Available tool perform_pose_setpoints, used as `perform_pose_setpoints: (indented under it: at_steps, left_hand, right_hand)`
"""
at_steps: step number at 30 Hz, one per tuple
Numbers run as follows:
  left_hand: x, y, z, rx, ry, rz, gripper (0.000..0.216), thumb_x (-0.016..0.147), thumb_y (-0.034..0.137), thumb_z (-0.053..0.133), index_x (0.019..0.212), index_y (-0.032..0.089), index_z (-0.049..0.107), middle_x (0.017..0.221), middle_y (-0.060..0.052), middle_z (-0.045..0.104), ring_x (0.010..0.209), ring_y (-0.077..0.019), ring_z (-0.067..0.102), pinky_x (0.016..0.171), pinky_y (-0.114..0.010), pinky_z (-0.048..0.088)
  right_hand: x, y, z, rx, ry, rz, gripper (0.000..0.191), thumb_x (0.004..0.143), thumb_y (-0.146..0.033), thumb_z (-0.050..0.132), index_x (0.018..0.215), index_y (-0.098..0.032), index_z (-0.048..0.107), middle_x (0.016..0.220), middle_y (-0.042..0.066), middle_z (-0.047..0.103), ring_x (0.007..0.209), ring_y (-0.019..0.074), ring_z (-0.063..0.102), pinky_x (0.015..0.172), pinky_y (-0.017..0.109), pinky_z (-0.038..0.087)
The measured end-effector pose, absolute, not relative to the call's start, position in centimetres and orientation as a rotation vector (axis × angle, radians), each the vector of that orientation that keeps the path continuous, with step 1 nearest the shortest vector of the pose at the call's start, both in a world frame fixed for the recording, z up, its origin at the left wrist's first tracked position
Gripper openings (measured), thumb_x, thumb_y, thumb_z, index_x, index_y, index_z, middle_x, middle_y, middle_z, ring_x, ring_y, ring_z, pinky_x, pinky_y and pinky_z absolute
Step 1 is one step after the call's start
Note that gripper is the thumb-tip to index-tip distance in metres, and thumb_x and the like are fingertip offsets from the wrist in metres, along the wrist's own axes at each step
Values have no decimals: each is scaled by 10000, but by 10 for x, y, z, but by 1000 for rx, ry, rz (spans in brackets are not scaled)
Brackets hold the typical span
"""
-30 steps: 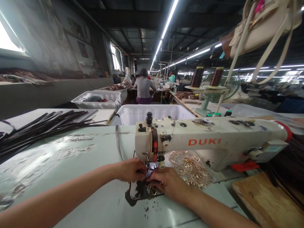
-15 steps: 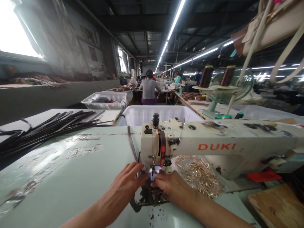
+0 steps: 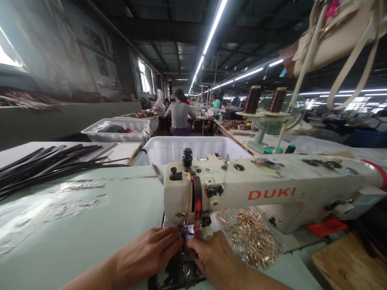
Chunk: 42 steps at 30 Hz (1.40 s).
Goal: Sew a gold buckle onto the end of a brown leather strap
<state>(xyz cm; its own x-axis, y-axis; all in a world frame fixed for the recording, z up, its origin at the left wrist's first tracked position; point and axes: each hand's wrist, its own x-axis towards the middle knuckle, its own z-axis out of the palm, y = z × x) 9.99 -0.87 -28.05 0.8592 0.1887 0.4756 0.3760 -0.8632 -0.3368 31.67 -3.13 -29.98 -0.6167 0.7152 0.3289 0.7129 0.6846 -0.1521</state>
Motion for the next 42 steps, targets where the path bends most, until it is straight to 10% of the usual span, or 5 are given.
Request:
perform_pose_setpoints:
  at_steps: [26,42]
  left_hand:
    - [103,2,-273,-2949,-685,-310,296,1010,188,310,923,172,593,820,-18,649,689,-162,623,630,-252,472]
    - [114,-5,-258,-2659,-579,-847,414,1034,234,136,972,207,545,742,16,684,595,-120,625,567,-185,478]
  right_hand:
    - [315,-21,-322,-1188,-2503,-8,187,669,-59,595,795,-197,595,781,37,731,618,234,677,494,287,416]
    - [325,-29,-309,-1153,-2503,0,194,740,-109,552,901,-207,597,785,19,709,650,233,682,527,324,479]
